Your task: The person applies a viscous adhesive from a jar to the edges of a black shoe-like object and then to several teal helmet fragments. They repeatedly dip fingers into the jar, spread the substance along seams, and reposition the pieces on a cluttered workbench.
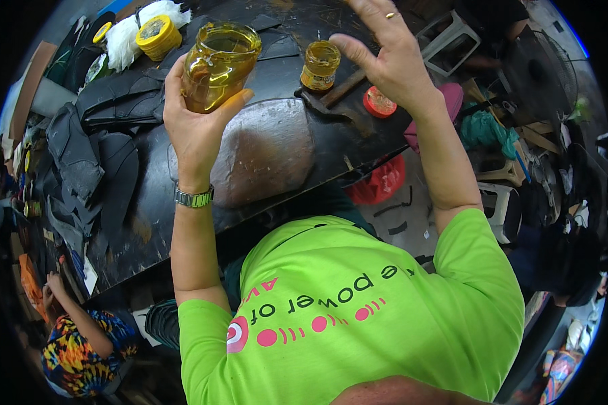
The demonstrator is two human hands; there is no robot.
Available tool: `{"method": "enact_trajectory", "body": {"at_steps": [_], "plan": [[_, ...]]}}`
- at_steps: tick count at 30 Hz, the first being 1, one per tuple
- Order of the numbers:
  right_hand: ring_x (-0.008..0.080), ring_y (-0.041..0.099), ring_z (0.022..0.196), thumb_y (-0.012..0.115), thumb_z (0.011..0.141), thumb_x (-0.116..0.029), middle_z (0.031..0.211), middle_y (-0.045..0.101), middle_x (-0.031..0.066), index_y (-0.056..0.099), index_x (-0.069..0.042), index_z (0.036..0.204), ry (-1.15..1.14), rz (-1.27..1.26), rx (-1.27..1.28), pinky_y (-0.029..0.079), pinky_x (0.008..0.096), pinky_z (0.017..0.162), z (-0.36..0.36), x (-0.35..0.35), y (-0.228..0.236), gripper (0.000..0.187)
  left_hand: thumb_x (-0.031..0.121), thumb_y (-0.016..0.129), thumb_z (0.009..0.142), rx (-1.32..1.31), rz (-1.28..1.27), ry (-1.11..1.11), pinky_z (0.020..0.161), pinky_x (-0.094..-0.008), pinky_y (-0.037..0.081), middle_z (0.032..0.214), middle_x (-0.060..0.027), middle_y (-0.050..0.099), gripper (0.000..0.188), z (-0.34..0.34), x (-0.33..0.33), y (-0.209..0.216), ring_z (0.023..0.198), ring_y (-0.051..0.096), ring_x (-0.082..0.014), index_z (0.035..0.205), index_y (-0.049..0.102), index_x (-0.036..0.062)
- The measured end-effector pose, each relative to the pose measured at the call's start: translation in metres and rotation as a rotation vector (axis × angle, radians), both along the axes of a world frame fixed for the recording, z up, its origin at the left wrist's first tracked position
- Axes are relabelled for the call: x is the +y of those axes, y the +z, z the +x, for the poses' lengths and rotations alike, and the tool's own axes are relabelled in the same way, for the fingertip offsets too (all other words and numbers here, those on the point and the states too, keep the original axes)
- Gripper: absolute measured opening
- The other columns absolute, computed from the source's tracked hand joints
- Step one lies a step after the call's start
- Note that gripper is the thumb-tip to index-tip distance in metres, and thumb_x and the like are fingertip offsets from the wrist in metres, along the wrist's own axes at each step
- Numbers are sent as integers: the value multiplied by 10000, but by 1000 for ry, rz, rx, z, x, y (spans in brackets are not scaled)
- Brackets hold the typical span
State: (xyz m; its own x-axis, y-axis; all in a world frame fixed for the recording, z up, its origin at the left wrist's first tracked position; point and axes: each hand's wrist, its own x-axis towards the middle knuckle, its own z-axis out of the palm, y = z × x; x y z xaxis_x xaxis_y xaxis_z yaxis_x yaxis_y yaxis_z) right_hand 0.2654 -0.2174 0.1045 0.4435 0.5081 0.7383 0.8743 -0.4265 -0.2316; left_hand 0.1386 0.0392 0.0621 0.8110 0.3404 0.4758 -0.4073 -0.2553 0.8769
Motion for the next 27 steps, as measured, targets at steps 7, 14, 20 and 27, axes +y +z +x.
{"method": "enact_trajectory", "body": {"at_steps": [7, 14, 20, 27], "plan": [[349, 586, 1150, 662, 843, -84, 1270, 611, 128, 638, -132, 1246, -205, -633, -173, 412, 484, 1054, -3, -8, -22, 407, 31, 893, 692, 18, -27, -45, 946, -316, 564, 1223, -133, 649, 826, 9, -16, -14, 1101, 668, -203, 1386, 449, -23], [251, 648, 964, 758, 831, -94, 1233, 616, 154, 392, -146, 1506, -73, 243, 404, 521, 350, 918, -24, -37, -25, 769, 39, 867, 701, 160, -170, -47, 985, -335, 508, 1222, -105, 659, 723, -7, -24, -34, 1124, 644, -203, 1335, 519, 2], [463, 590, 1107, 767, 828, -200, 1188, 606, 280, 172, -132, 1576, -475, -258, 485, 496, 532, 915, -36, -53, -92, 958, -40, 818, 727, 238, -618, -281, 1016, -353, 498, 1223, -97, 661, 649, -39, -43, -52, 1125, 648, -206, 1304, 529, 21], [355, 590, 1200, 809, 825, -158, 1316, 572, 255, 131, -144, 1601, -270, 0, 858, 490, 447, 1016, -42, -43, -85, 1030, -17, 855, 711, 251, -559, -321, 1031, -341, 485, 1253, -98, 646, 712, -65, -49, -60, 1154, 627, -189, 1331, 508, 18]]}}
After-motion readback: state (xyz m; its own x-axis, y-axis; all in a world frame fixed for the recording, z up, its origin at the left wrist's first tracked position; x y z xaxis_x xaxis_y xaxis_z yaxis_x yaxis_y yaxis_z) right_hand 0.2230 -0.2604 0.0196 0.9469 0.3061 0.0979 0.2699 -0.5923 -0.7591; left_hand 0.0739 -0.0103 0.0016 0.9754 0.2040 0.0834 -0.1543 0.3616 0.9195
